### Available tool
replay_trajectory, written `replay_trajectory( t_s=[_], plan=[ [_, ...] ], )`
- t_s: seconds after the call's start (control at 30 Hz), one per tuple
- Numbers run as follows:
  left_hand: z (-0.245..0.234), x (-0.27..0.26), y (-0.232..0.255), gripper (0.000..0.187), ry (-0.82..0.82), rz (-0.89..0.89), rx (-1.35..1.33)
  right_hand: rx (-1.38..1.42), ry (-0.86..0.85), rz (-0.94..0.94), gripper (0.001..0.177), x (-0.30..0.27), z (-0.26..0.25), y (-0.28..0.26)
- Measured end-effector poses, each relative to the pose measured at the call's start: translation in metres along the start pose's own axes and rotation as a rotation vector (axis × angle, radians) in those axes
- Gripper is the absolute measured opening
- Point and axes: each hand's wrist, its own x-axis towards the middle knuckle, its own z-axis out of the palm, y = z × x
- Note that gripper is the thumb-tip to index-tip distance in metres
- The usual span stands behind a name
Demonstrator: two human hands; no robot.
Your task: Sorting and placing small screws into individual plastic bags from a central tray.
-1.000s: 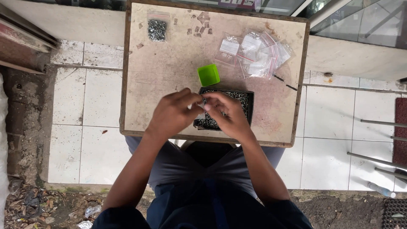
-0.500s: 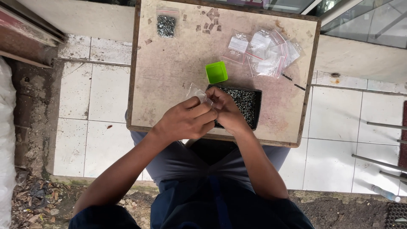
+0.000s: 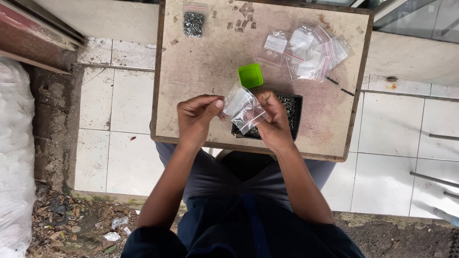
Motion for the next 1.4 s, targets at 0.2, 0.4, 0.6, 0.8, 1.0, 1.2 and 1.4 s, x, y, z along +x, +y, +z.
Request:
replay_trajectory(
  t_s=[0.2,0.4,0.6,0.8,1.0,1.2,1.4],
  plan=[
    [0.011,-0.005,-0.004,0.007,0.039,0.062,0.089,0.004,0.163,0.001,0.008,-0.005,-0.001,0.006],
    [0.03,-0.021,0.008,0.019,0.094,0.57,0.772,-0.416,0.236,-0.172,0.016,0.002,0.012,-0.017],
    [0.052,-0.031,-0.015,0.044,-0.062,0.413,0.698,-0.426,0.148,-0.276,0.03,-0.004,-0.005,0.009],
    [0.049,-0.035,-0.017,0.034,-0.073,0.329,0.863,-0.592,0.146,-0.315,0.025,-0.003,0.006,-0.012],
    [0.057,-0.013,-0.022,0.043,0.008,0.224,0.71,-0.632,0.082,-0.359,0.021,0.006,0.003,-0.02],
    [0.063,0.006,-0.028,0.048,0.003,0.392,1.022,-0.895,0.122,-0.5,0.019,0.022,-0.003,-0.018],
    [0.076,0.008,0.0,0.056,-0.075,0.298,1.012,-0.818,0.124,-0.375,0.02,0.034,-0.01,-0.026]
  ],
)
